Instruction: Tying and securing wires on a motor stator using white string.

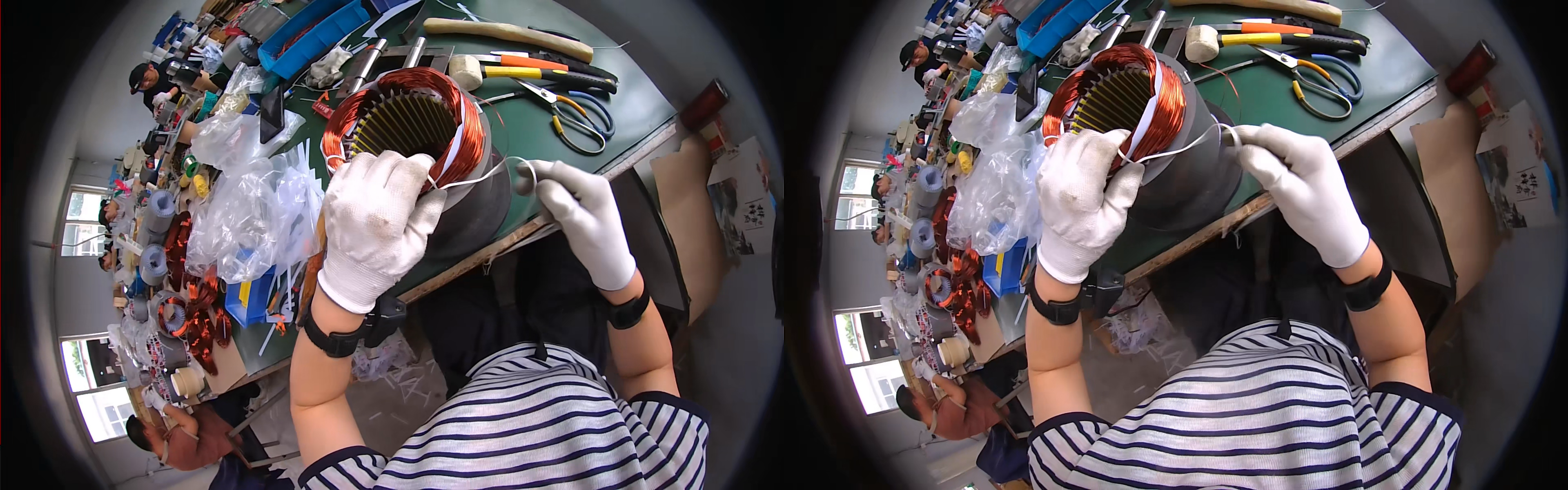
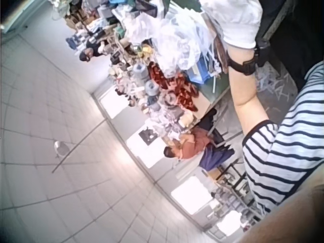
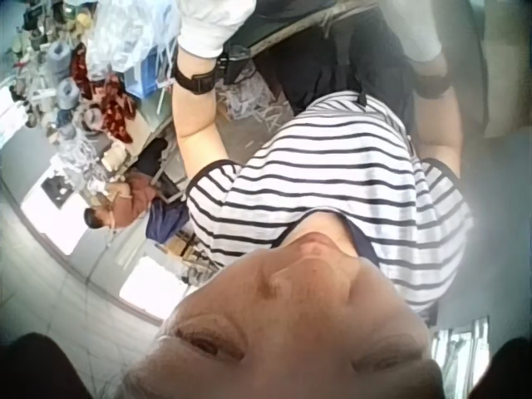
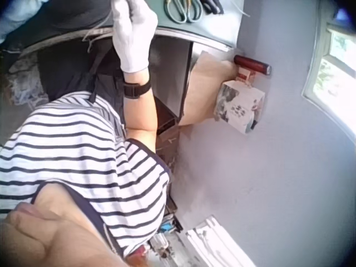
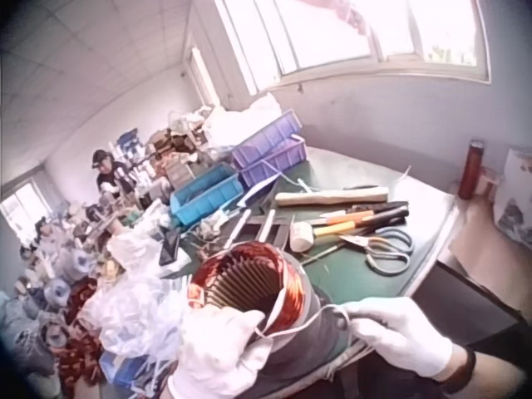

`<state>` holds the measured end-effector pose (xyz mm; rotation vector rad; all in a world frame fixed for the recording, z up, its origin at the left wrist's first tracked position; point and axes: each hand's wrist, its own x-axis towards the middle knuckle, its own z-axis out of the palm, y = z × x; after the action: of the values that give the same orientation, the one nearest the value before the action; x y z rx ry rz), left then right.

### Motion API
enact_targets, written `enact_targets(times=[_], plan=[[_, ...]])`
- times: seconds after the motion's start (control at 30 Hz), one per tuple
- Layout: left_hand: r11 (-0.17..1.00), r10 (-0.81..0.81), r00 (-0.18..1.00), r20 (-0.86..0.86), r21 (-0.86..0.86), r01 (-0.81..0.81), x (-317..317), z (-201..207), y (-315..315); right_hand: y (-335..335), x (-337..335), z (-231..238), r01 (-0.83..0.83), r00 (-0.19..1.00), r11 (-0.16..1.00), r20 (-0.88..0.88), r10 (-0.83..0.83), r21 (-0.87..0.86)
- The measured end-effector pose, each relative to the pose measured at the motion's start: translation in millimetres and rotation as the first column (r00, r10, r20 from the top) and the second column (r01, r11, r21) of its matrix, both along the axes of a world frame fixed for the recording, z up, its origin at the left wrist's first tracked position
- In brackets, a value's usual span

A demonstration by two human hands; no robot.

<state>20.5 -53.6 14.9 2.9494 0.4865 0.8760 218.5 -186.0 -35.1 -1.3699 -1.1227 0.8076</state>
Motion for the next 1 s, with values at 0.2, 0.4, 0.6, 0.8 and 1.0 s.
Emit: enact_targets(times=[0.2, 0.4, 0.6, 0.8, 1.0], plan=[[0.993, 0.079, 0.996, 0.045, -0.089, -0.075, 2, 2, -3, 20, -27, 7, 0.206, 0.568, 0.890, 0.691, -0.448, 0.407], [0.998, 0.052, 0.998, 0.034, -0.021, -0.051, 5, 7, 2, 40, -55, 11, 0.101, 0.516, 0.872, 0.724, -0.457, 0.479], [0.952, -0.054, 0.967, -0.249, -0.306, -0.026, 12, 27, 11, 67, -81, -2, 0.169, 0.778, 0.622, 0.284, -0.560, 0.764], [0.976, -0.040, 0.985, 0.168, 0.217, 0.002, 8, 10, 11, 82, -68, 46, 0.239, 0.835, 0.599, 0.154, -0.529, 0.764], [0.997, -0.029, 0.975, 0.222, -0.059, 0.043, 9, -8, -2, 21, -16, -2, 0.132, 0.961, 0.947, 0.196, -0.194, 0.292]])
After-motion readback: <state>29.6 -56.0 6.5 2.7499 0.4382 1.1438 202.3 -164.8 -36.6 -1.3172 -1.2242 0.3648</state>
